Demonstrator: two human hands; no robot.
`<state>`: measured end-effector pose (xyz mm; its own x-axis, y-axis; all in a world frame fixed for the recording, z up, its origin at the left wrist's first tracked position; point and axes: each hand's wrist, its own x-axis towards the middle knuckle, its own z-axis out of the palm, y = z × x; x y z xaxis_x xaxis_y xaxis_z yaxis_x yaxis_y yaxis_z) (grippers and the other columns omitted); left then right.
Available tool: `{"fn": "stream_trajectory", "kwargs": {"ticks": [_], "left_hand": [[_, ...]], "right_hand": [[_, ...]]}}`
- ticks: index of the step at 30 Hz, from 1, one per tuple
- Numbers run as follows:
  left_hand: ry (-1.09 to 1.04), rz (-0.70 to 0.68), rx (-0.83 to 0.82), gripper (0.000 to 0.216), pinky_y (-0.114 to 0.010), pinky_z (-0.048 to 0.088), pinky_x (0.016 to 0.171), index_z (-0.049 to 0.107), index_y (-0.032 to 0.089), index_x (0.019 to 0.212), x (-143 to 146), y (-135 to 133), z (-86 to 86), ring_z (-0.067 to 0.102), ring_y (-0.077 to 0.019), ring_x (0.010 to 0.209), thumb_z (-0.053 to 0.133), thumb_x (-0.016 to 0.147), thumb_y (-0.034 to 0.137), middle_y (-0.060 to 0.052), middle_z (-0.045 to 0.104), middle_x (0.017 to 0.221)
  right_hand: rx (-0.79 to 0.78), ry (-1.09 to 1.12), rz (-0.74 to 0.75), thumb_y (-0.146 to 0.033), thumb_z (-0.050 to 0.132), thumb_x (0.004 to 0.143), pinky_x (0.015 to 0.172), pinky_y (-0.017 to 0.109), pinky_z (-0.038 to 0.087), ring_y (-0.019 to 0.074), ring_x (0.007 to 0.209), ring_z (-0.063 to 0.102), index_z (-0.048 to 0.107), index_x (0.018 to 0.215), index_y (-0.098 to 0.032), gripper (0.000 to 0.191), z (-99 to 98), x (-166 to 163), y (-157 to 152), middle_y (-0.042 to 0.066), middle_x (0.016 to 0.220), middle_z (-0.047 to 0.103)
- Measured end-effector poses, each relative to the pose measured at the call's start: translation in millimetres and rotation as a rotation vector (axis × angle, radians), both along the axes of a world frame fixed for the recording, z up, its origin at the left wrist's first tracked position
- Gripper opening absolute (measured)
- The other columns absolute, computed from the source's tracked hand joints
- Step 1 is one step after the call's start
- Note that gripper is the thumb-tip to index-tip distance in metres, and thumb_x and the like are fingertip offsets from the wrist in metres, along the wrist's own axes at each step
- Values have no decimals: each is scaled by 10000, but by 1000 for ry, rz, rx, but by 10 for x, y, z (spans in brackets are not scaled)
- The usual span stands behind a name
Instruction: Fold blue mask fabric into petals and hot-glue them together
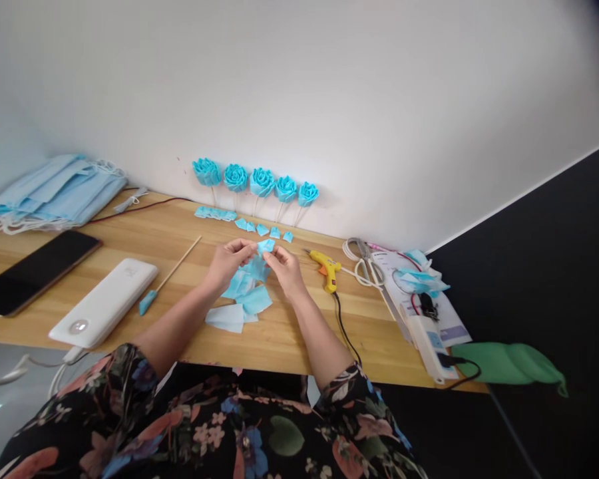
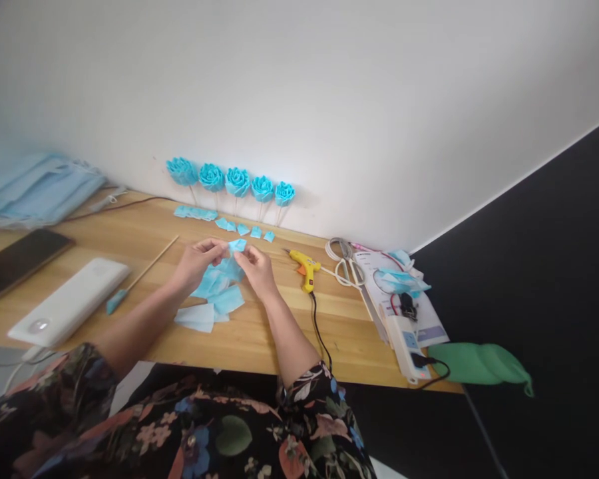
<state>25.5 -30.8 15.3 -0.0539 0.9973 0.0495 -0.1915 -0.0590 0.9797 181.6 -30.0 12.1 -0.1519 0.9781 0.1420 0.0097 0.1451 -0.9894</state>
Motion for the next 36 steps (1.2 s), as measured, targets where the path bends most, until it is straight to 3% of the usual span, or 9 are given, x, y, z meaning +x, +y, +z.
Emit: {"fn": "stream_trajectory", "kwargs": {"ticks": [6, 13, 18, 21, 26, 36], "left_hand": [[-79, -159, -33, 359, -240, 367, 536, 633, 155, 681, 17, 3, -60, 478, -89, 545, 662, 803, 492, -2, 592, 655], [-11, -139, -23, 286, -236, 348, 529, 628, 153, 713, 17, -30, 24, 446, -81, 525, 748, 704, 412, 21, 560, 620], [-5, -123, -12, 248, -232, 326, 519, 597, 165, 708, 13, -27, 31, 415, -79, 503, 719, 701, 381, 41, 516, 567], [40, -153, -8, 249, -229, 300, 510, 596, 166, 702, 20, -29, 28, 382, -76, 495, 724, 681, 379, 55, 473, 536], [147, -178, 15, 256, -233, 301, 520, 601, 166, 671, 46, -42, 30, 408, -84, 539, 714, 660, 396, 33, 518, 602], [195, -153, 18, 188, -235, 345, 542, 611, 175, 677, 52, -65, 74, 435, -102, 562, 650, 675, 358, 25, 531, 609]], "right_hand": [[45, -14, -69, -469, 636, 782, 673, 268, 435, 143, 696, 505, 575, 702, -203, 285, -65, 25, 33, -23, 681, 546], [53, -74, -49, -459, 643, 801, 657, 258, 426, 127, 650, 497, 590, 661, -202, 297, -27, 22, -7, -30, 646, 547], [-37, 88, -62, -518, 549, 855, 701, 295, 492, 167, 773, 584, 718, 900, -224, 342, 34, 88, 35, 29, 841, 664], [-48, 150, -61, -470, 631, 814, 744, 295, 505, 167, 822, 598, 709, 1041, -241, 332, 61, 104, 55, 25, 877, 662], [23, 64, 13, -365, 696, 766, 759, 260, 472, 143, 810, 579, 692, 1098, -234, 357, 22, 73, 41, -2, 874, 654], [66, 54, -16, -339, 669, 795, 721, 251, 456, 126, 752, 569, 657, 1164, -246, 381, 9, 51, 25, -14, 843, 645]]}}
